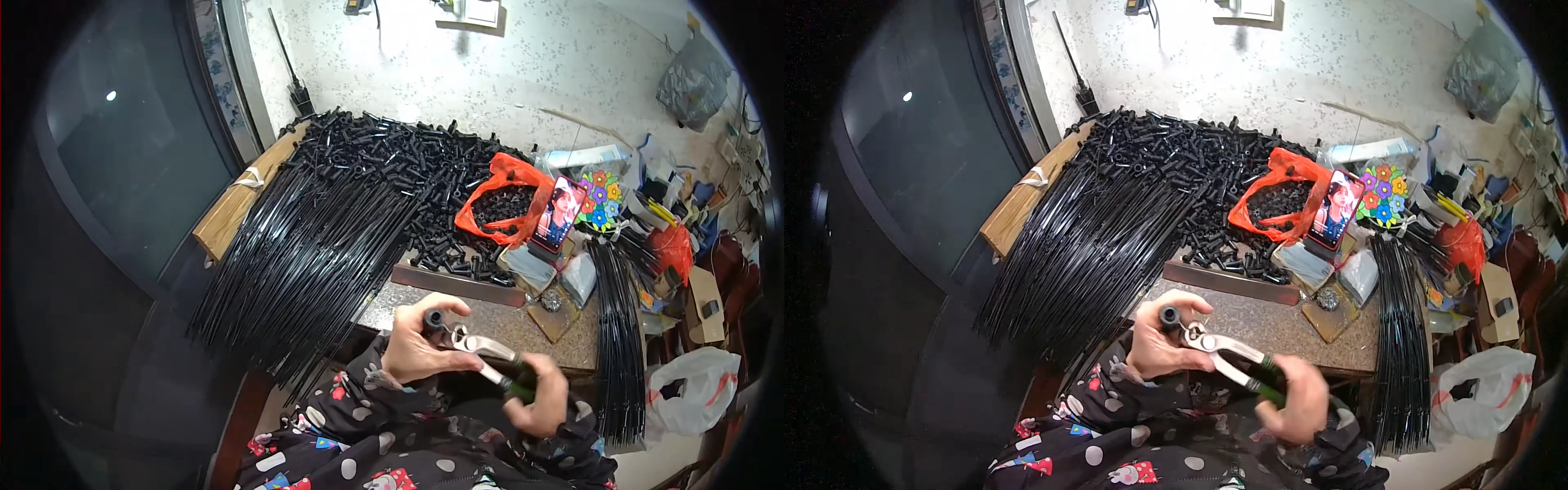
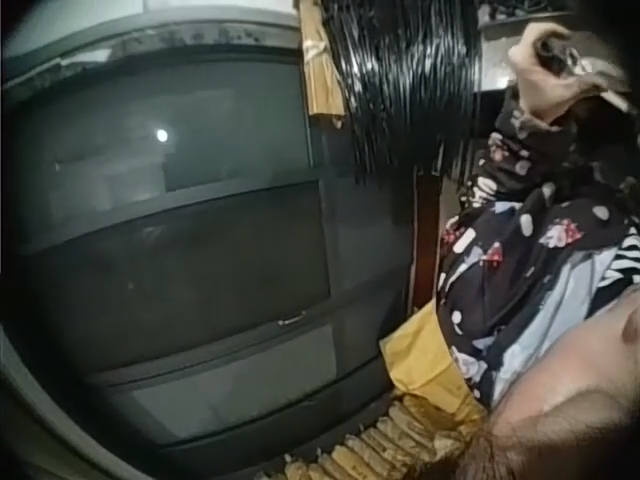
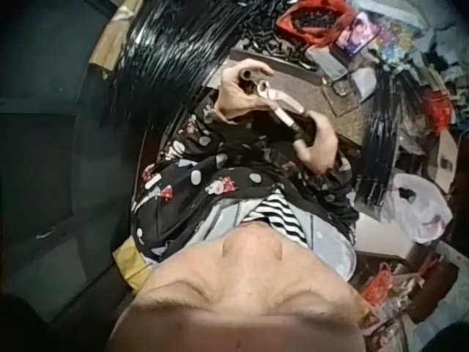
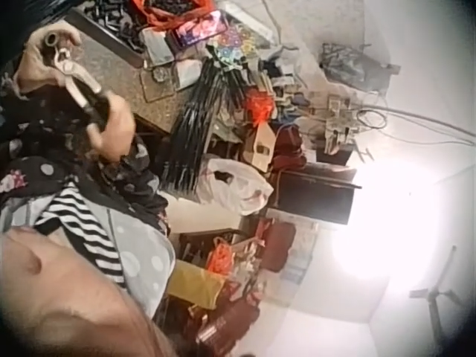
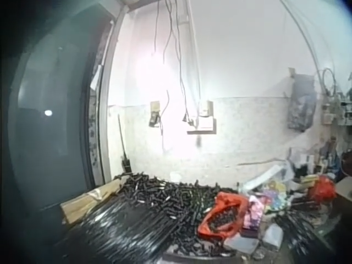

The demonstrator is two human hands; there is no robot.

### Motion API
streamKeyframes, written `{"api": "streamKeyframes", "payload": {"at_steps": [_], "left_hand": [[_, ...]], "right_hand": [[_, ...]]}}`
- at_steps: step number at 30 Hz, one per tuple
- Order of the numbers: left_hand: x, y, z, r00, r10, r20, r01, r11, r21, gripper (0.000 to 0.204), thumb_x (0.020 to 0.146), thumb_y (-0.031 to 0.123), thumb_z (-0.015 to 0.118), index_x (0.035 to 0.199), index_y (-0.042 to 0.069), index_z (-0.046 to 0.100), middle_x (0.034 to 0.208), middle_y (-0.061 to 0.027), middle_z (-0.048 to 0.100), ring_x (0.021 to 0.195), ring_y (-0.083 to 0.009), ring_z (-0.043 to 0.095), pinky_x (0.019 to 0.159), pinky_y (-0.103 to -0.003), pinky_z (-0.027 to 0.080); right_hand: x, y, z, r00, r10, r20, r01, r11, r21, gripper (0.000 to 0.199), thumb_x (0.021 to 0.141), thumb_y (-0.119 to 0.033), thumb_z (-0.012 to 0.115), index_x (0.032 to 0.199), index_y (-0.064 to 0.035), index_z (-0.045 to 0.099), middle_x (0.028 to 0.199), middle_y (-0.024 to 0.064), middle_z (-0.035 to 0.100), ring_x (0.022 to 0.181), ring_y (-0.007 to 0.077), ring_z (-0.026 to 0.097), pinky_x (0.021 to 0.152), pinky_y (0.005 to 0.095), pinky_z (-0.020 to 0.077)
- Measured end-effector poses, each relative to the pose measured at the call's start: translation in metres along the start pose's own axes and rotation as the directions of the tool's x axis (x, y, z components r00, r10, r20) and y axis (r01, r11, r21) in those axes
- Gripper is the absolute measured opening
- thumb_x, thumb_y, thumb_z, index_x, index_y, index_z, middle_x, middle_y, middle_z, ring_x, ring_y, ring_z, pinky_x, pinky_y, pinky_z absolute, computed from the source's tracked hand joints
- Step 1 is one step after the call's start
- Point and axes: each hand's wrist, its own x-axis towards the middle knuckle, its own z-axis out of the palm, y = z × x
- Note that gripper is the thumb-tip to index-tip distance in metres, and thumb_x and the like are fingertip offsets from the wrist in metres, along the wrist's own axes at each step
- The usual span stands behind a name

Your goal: Assembling connectors or caps onto black cables using hand tools at a workbench.

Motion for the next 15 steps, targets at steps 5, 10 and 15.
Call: {"api": "streamKeyframes", "payload": {"at_steps": [5, 10, 15], "left_hand": [[0.0, 0.002, -0.007, 0.984, -0.163, 0.075, 0.167, 0.985, -0.052, 0.064, 0.049, 0.025, 0.086, 0.098, -0.003, 0.056, 0.062, 0.007, 0.046, 0.054, 0.0003, 0.037, 0.048, -0.015, 0.027], [0.0, 0.003, 0.002, 0.99, -0.099, 0.096, 0.097, 0.995, 0.027, 0.063, 0.05, 0.025, 0.086, 0.098, -0.003, 0.055, 0.061, 0.007, 0.045, 0.054, 0.0001, 0.037, 0.047, -0.016, 0.027], [-0.002, -0.001, 0.003, 0.966, -0.257, 0.041, 0.26, 0.947, -0.187, 0.057, 0.054, 0.024, 0.084, 0.097, -0.002, 0.056, 0.059, 0.0074, 0.044, 0.053, 0.0001, 0.036, 0.047, -0.017, 0.026]], "right_hand": [[-0.019, 0.036, -0.016, 0.639, 0.135, 0.757, -0.659, 0.603, 0.449, 0.046, 0.073, -0.007, 0.064, 0.115, -0.0003, 0.045, 0.079, 0.0149, 0.059, 0.062, 0.0192, 0.06, 0.054, 0.0275, 0.0464], [-0.005, 0.006, 0.0, 0.445, 0.241, 0.863, -0.816, 0.506, 0.279, 0.04, 0.072, -0.006, 0.064, 0.107, 0.0004, 0.049, 0.075, 0.0159, 0.058, 0.058, 0.0217, 0.059, 0.054, 0.0297, 0.0476], [-0.002, 0.014, 0.002, 0.994, 0.028, 0.109, -0.016, 0.994, -0.112, 0.038, 0.076, -0.004, 0.06, 0.11, 0.0014, 0.044, 0.075, 0.0084, 0.059, 0.063, 0.0155, 0.057, 0.055, 0.0289, 0.0453]]}}
